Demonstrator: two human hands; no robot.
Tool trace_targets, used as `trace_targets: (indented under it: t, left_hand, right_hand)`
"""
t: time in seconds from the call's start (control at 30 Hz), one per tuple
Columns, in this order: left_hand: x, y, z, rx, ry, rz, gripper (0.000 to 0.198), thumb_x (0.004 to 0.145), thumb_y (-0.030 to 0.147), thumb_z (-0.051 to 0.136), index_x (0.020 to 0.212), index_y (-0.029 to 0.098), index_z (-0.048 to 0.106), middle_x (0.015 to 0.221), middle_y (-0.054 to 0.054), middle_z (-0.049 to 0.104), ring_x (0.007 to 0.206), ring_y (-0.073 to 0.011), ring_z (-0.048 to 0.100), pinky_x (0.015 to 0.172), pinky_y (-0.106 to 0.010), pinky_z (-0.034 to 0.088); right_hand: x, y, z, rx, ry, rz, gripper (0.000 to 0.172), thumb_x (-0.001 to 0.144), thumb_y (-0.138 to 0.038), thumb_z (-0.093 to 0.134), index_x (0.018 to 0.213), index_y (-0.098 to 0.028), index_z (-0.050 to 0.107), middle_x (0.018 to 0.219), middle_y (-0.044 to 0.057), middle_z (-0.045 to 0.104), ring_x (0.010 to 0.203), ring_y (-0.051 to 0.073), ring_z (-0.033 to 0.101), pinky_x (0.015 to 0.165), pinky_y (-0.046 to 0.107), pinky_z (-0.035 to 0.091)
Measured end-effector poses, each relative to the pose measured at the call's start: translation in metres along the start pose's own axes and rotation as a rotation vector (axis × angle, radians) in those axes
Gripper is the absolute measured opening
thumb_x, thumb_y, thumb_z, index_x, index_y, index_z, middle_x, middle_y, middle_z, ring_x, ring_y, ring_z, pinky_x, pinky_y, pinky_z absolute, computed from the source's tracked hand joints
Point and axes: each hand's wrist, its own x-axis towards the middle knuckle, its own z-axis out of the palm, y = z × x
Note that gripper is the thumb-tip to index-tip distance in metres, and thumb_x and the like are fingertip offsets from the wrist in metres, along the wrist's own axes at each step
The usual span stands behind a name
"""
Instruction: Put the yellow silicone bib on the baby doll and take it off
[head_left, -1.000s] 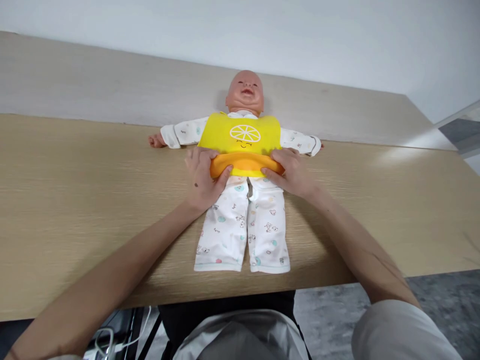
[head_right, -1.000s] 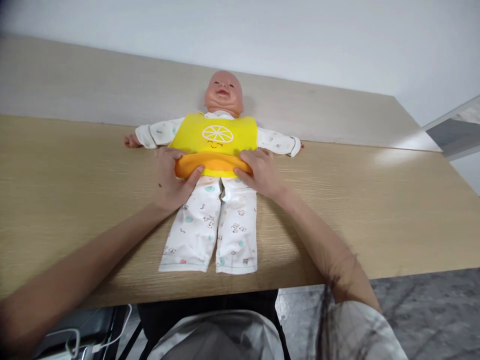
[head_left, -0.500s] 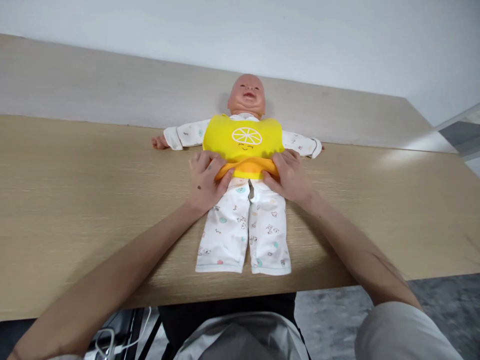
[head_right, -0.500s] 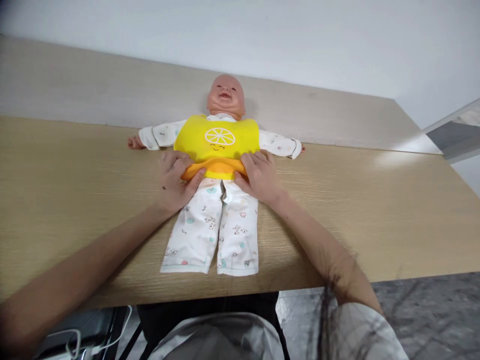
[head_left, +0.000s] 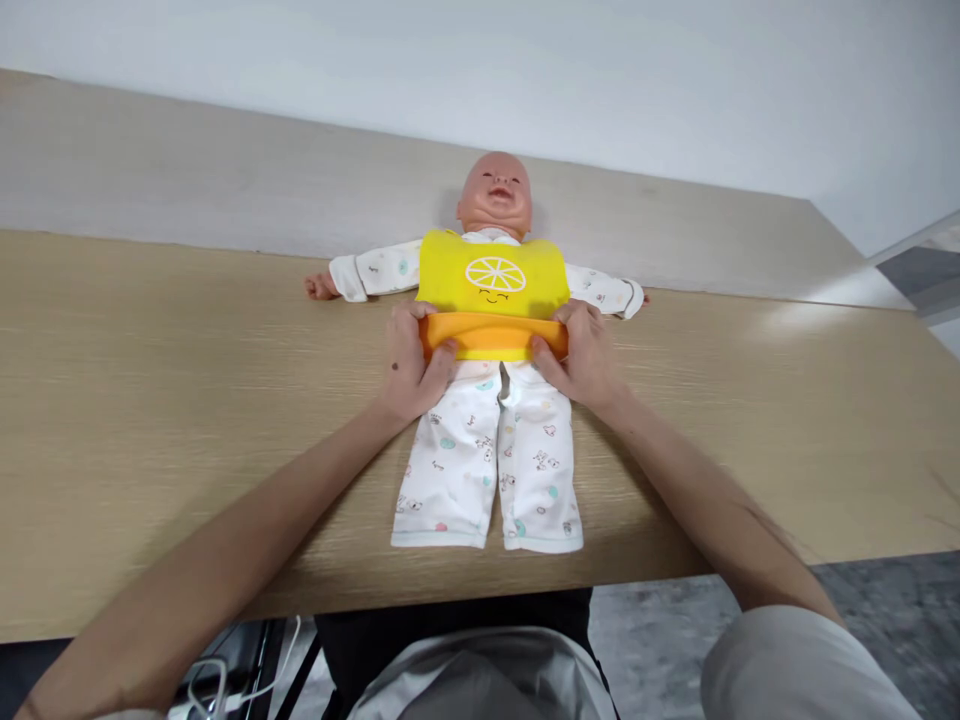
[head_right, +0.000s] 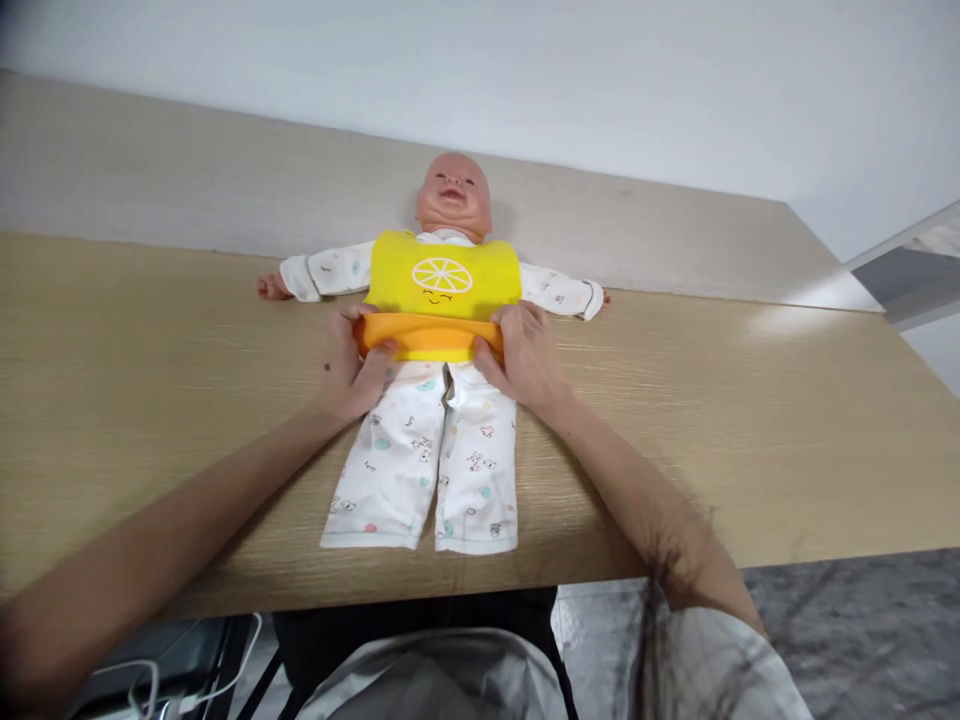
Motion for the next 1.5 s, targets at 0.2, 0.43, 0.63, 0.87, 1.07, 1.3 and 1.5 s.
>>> trace_targets:
  t: [0.2, 0.43, 0.63, 0.87, 1.07, 1.3, 1.5]
  left_hand:
    - [0.01, 0.001, -0.013, -0.008, 0.001, 0.072, 0.025, 0.084, 0.029, 0.054, 0.105, 0.026, 0.041, 0.096, -0.006, 0.051, 0.09, -0.0236, 0.054, 0.08, -0.043, 0.049]
    - [0.016, 0.006, -0.018, 0.085, 0.073, 0.275, 0.015, 0.083, 0.024, 0.057, 0.091, 0.024, 0.043, 0.09, -0.005, 0.056, 0.086, -0.0229, 0.055, 0.078, -0.041, 0.045]
    - [0.017, 0.0, -0.017, 0.165, 0.076, 0.353, 0.017, 0.078, 0.028, 0.058, 0.08, 0.024, 0.041, 0.085, -0.005, 0.06, 0.08, -0.0232, 0.056, 0.076, -0.042, 0.043]
    - [0.016, -0.006, -0.017, 0.181, 0.006, 0.248, 0.026, 0.078, 0.047, 0.055, 0.085, 0.025, 0.044, 0.082, -0.005, 0.061, 0.077, -0.0248, 0.057, 0.079, -0.046, 0.043]
    - [0.019, 0.0, -0.021, 0.107, -0.033, 0.319, 0.052, 0.071, 0.062, 0.066, 0.103, 0.025, 0.048, 0.095, -0.007, 0.063, 0.09, -0.0277, 0.06, 0.083, -0.048, 0.046]
    - [0.013, -0.006, -0.012, 0.08, 0.001, 0.278, 0.065, 0.067, 0.068, 0.07, 0.107, 0.024, 0.044, 0.097, -0.007, 0.059, 0.09, -0.0277, 0.059, 0.081, -0.047, 0.048]
    - [0.013, -0.002, -0.01, 0.104, 0.093, 0.323, 0.054, 0.071, 0.057, 0.076, 0.098, 0.023, 0.042, 0.087, -0.004, 0.061, 0.079, -0.023, 0.062, 0.079, -0.045, 0.05]
  right_hand:
    - [-0.002, 0.012, 0.005, -0.076, 0.106, -0.127, 0.012, 0.09, -0.03, 0.038, 0.094, -0.019, 0.042, 0.081, 0.006, 0.056, 0.081, 0.02, 0.052, 0.09, 0.04, 0.041]
    - [-0.003, 0.016, 0.007, -0.108, 0.301, -0.319, 0.01, 0.089, -0.023, 0.05, 0.09, -0.021, 0.04, 0.081, 0.001, 0.059, 0.077, 0.016, 0.053, 0.093, 0.036, 0.044]
    - [-0.006, 0.017, 0.006, -0.126, 0.3, -0.35, 0.01, 0.089, -0.022, 0.052, 0.086, -0.021, 0.042, 0.084, 0.0, 0.063, 0.077, 0.014, 0.056, 0.097, 0.036, 0.044]
    - [-0.005, 0.015, 0.006, -0.076, 0.279, -0.348, 0.015, 0.093, -0.032, 0.053, 0.092, -0.019, 0.045, 0.081, 0.002, 0.061, 0.077, 0.016, 0.054, 0.092, 0.038, 0.045]
    - [-0.006, 0.022, 0.006, 0.048, 0.124, -0.288, 0.049, 0.091, -0.066, 0.049, 0.104, -0.018, 0.047, 0.092, 0.008, 0.06, 0.086, 0.021, 0.055, 0.079, 0.039, 0.043]
    - [-0.003, 0.024, 0.003, 0.106, 0.053, -0.293, 0.06, 0.083, -0.071, 0.059, 0.107, -0.019, 0.046, 0.094, 0.008, 0.058, 0.085, 0.021, 0.055, 0.076, 0.038, 0.044]
    - [-0.004, 0.019, 0.003, 0.052, 0.064, -0.237, 0.052, 0.085, -0.066, 0.059, 0.101, -0.019, 0.044, 0.086, 0.007, 0.058, 0.078, 0.02, 0.055, 0.07, 0.035, 0.046]
